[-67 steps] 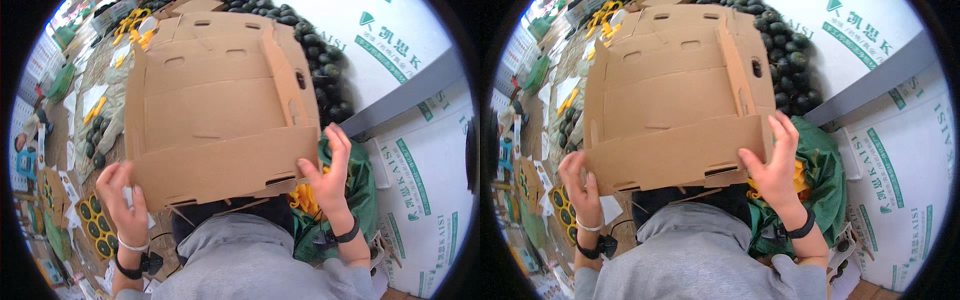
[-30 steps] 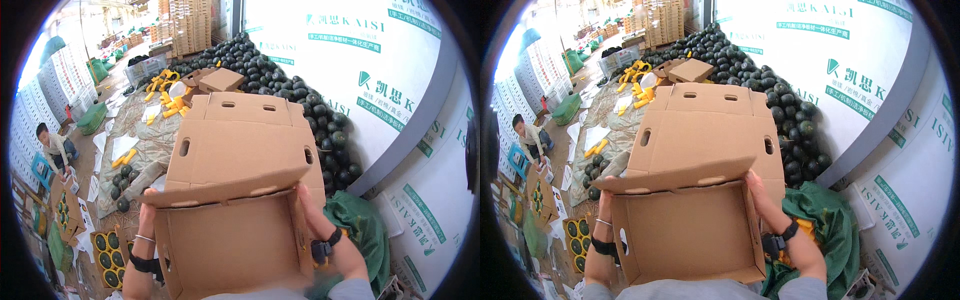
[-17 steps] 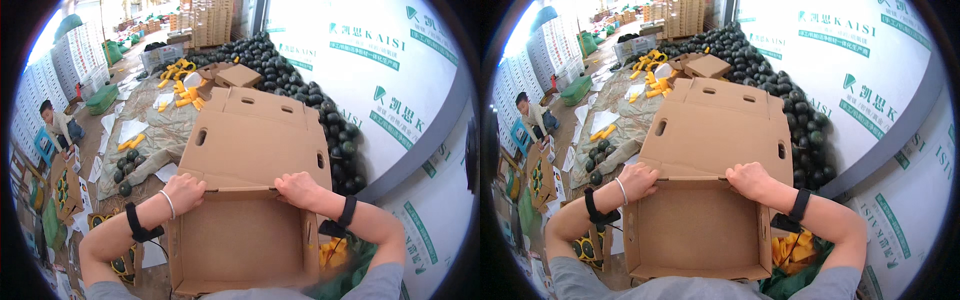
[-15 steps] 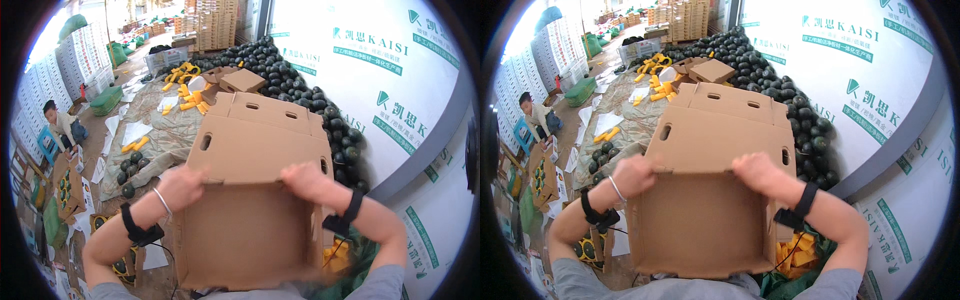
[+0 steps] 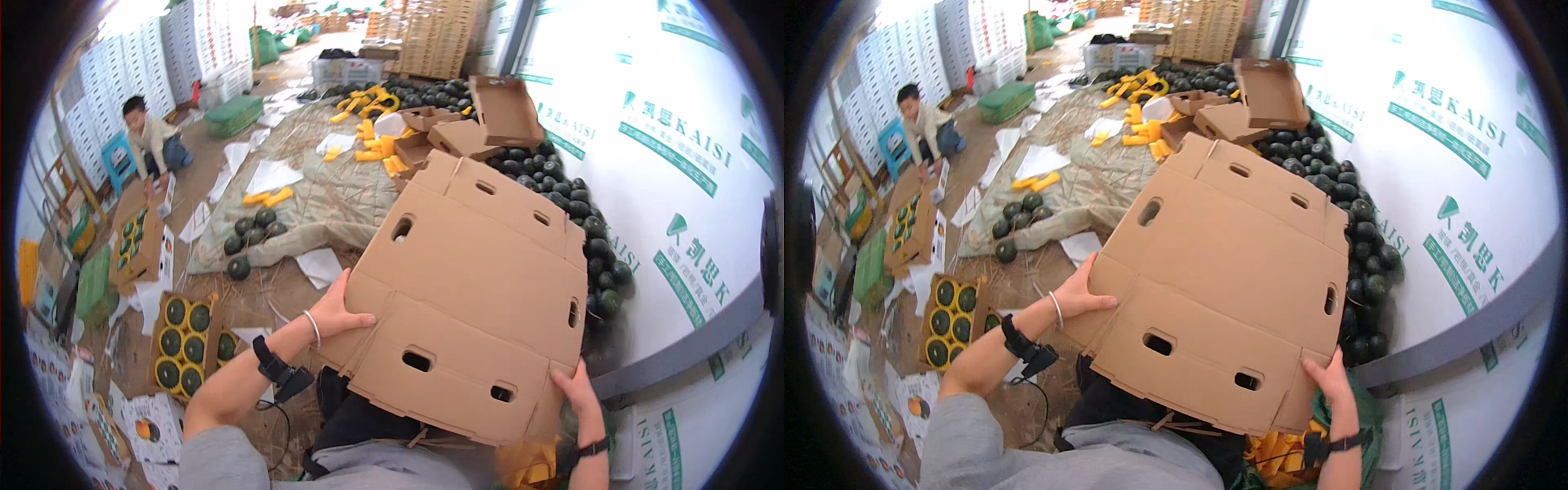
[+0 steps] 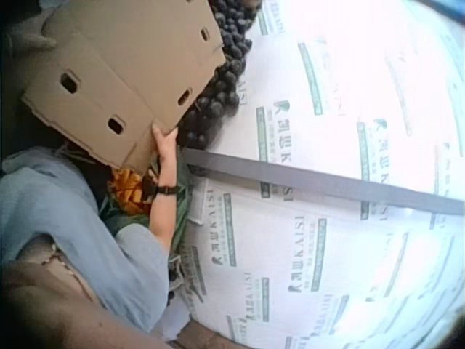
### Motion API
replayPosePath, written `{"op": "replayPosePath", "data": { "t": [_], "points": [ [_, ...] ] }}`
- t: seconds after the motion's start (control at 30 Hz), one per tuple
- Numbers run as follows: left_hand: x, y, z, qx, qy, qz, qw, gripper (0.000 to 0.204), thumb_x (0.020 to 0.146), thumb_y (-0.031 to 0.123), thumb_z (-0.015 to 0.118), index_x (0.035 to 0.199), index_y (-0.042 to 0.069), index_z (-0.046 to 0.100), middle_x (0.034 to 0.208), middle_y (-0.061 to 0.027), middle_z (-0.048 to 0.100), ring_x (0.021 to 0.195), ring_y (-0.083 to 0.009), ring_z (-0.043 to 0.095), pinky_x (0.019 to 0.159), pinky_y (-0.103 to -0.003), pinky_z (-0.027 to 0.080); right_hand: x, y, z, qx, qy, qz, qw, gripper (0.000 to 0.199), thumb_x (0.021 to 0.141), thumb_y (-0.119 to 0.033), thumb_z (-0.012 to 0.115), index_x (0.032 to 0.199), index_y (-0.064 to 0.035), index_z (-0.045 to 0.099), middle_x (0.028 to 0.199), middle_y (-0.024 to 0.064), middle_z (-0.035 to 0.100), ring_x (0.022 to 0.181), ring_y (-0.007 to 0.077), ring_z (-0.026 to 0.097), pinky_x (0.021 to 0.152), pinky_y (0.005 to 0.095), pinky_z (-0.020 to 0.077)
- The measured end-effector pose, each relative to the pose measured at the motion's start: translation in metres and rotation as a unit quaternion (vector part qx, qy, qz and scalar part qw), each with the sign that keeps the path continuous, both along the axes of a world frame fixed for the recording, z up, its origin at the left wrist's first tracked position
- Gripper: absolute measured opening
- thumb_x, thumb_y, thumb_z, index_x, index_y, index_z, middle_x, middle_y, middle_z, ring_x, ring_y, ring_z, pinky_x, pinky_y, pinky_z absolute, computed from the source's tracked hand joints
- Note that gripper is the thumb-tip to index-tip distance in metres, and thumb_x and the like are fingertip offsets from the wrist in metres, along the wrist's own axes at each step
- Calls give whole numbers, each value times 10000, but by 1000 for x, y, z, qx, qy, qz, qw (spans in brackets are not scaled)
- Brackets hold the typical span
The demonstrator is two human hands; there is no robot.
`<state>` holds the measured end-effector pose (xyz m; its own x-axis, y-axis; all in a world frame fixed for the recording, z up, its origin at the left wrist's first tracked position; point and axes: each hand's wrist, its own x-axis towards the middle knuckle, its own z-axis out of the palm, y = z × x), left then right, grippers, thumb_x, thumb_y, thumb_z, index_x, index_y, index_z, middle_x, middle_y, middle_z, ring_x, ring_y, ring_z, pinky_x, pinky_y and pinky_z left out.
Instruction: Assembling cardboard shipping boxes for fruit packaging.
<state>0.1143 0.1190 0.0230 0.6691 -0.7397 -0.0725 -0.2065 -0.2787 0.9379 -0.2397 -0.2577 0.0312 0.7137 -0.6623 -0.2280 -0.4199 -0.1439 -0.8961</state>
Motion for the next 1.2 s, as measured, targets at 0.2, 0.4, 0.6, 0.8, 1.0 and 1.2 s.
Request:
{"op": "replayPosePath", "data": {
  "t": [0.2, 0.4, 0.6, 0.8, 1.0, 1.2],
  "points": [
    [-44, -27, 55, 140, -400, -95, 901, 909, 747, 305, 666, 1370, -76, 126, 1421, -296, 158, 1338, -391, 165, 1085, -414, 182, 23, 59, 77, -211, 53, 28, 976, 581, 762, -77, 622, 1252, 23, 325, 1195, 215, 492, 1108, 321, 500, 904, 393, 424],
    [-60, -84, 25, 211, -516, -297, 775, 721, 726, 308, 655, 1299, -17, 363, 1243, -231, 420, 1139, -345, 454, 935, -440, 397, 70, 78, 51, -569, 80, 374, 728, 595, 671, -143, 719, 1202, -51, 465, 1199, 213, 459, 1040, 376, 510, 875, 419, 442],
    [-20, -53, 123, 189, -540, -304, 762, 325, 671, 268, 709, 926, 87, 623, 881, -110, 581, 766, -253, 586, 660, -340, 483, 44, 27, 98, -559, 41, 316, 766, 260, 620, -64, 669, 874, -60, 616, 772, 133, 592, 790, 295, 576, 695, 381, 469],
    [-80, 28, 128, -75, -209, 76, 972, 180, 763, 204, 683, 751, 35, 621, 673, -44, 591, 585, -98, 529, 533, -243, 424, -68, 53, 103, -424, 158, 104, 886, 170, 792, -113, 606, 732, 22, 523, 832, 137, 582, 713, 206, 566, 635, 334, 442],
    [-144, 91, 67, 133, -460, -61, 876, 466, 705, 178, 697, 1124, 39, 550, 1016, -152, 518, 989, -315, 499, 838, -371, 423, -96, 109, 64, -444, 59, 218, 867, 517, 771, -114, 688, 1244, -61, 485, 1217, 273, 435, 1041, 435, 471, 865, 390, 427],
    [-136, 57, 78, -75, -353, 0, 933, 814, 700, 222, 741, 1339, -26, 303, 1319, -283, 340, 1233, -382, 377, 1008, -444, 326, -41, 120, 34, -223, -161, 118, 954, 127, 755, -81, 628, 877, -52, 648, 1346, 231, 330, 1204, 391, 403, 1002, 449, 313]
  ]
}}
